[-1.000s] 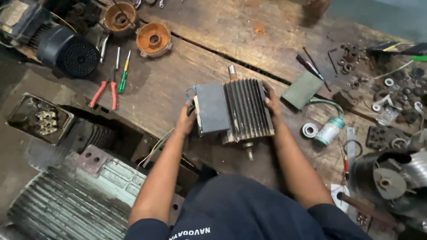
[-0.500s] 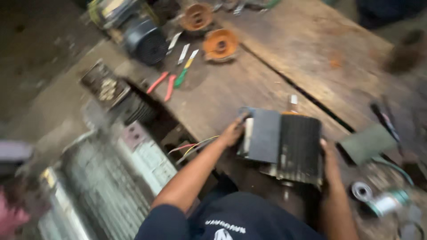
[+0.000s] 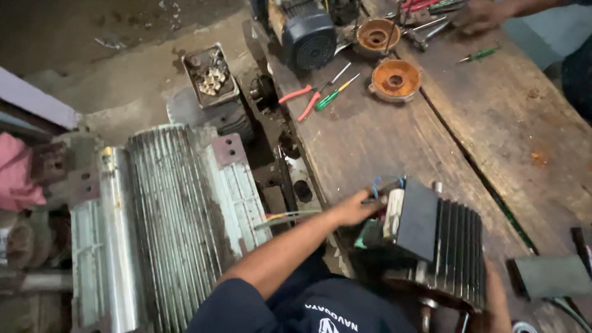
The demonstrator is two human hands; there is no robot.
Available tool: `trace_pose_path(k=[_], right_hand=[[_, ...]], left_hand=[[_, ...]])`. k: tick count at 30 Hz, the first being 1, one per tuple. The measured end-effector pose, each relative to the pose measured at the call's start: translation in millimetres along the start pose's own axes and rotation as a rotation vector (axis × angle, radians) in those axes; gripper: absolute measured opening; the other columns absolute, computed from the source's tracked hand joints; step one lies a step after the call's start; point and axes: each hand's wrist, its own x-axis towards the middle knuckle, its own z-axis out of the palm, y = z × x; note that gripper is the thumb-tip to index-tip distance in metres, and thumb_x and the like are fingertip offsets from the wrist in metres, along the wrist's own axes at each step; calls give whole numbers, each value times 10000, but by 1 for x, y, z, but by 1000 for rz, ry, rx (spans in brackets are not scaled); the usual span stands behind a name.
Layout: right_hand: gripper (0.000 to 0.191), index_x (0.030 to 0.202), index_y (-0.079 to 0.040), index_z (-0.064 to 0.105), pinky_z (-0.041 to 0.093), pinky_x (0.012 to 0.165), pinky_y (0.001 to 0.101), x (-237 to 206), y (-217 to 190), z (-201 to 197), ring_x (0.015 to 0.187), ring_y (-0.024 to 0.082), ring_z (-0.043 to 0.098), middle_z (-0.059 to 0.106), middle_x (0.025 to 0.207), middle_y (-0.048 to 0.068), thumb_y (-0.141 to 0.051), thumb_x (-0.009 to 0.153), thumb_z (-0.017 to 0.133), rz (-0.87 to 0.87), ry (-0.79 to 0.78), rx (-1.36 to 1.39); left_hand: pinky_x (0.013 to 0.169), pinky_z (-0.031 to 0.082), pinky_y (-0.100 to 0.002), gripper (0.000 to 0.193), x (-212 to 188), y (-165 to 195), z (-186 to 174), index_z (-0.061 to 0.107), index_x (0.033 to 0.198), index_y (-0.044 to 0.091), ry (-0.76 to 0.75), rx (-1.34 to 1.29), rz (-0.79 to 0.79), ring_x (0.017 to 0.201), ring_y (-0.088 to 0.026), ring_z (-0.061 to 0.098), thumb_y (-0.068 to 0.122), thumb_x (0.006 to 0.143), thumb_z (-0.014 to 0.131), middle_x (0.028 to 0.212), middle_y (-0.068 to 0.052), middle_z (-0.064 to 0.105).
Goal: The person holds an electric motor stator housing on a workbench while a coworker lowers the rotor into it, then steadies the assembly and adjusts the terminal box and wiring. The person then carries the assembled motor to the concrete floor and sets it down on a brick.
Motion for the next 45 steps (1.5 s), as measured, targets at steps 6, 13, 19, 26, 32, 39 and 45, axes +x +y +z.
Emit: trace_pose_path(k=[6,13,19,26,32,39,45], right_hand=[[482,1261,-69,670,566,691,354,-28,7,30,812,199,698,725,1044,86,-506,1088,565,58,-105,15],[547,1252,-25,665,594,761,382,-81,32,75,853,248,731,749,1050,145,-514,1037,548,152,-314,109],[557,1259,-28,660,579,866,429,-128,15,100,955,274,716,731,1114,151,-530,1050,536,169,-355,100],[547,1232,-24,665,570,898,445,-139,-13,123,996,279,715,737,1128,145,-511,1043,501,210,-322,78],[591,1445,12,560,513,984,446,-140,-10,124,1168,310,631,651,1322,195,-415,1039,521,62,-357,103],[953,1559,-17,395,308,1205,487,-148,-52,127,1542,345,330,372,1649,182,-568,844,701,-504,-568,-326],[1035,1559,-5,438,230,1303,481,-134,-83,157,1587,341,325,406,1660,199,-644,812,760,-618,-702,-474]], left_hand=[[834,543,-316,554,-74,9,-8,632,1299,40,174,-86,-15,901,-126,657,509,1006,592,1003,-42,723],[710,483,-275,534,-158,8,-9,656,1285,73,305,-213,-26,784,-92,586,521,998,602,894,1,675],[676,453,-256,539,-154,-13,-18,654,1259,101,275,-280,-70,786,-86,580,554,976,584,901,11,677],[753,480,-272,672,-109,-36,-40,709,1082,45,265,-125,-76,824,-105,584,677,970,508,901,-11,680],[783,485,-268,642,-114,-39,-42,704,1054,53,226,-146,-182,842,-103,579,660,984,508,932,-15,678],[802,480,-292,677,-116,1,-42,736,1129,47,215,-58,-216,858,-129,584,664,959,516,938,-29,696],[971,495,-380,820,-108,44,-44,706,1231,48,216,279,-244,1096,-280,696,755,881,485,1108,-175,756]])
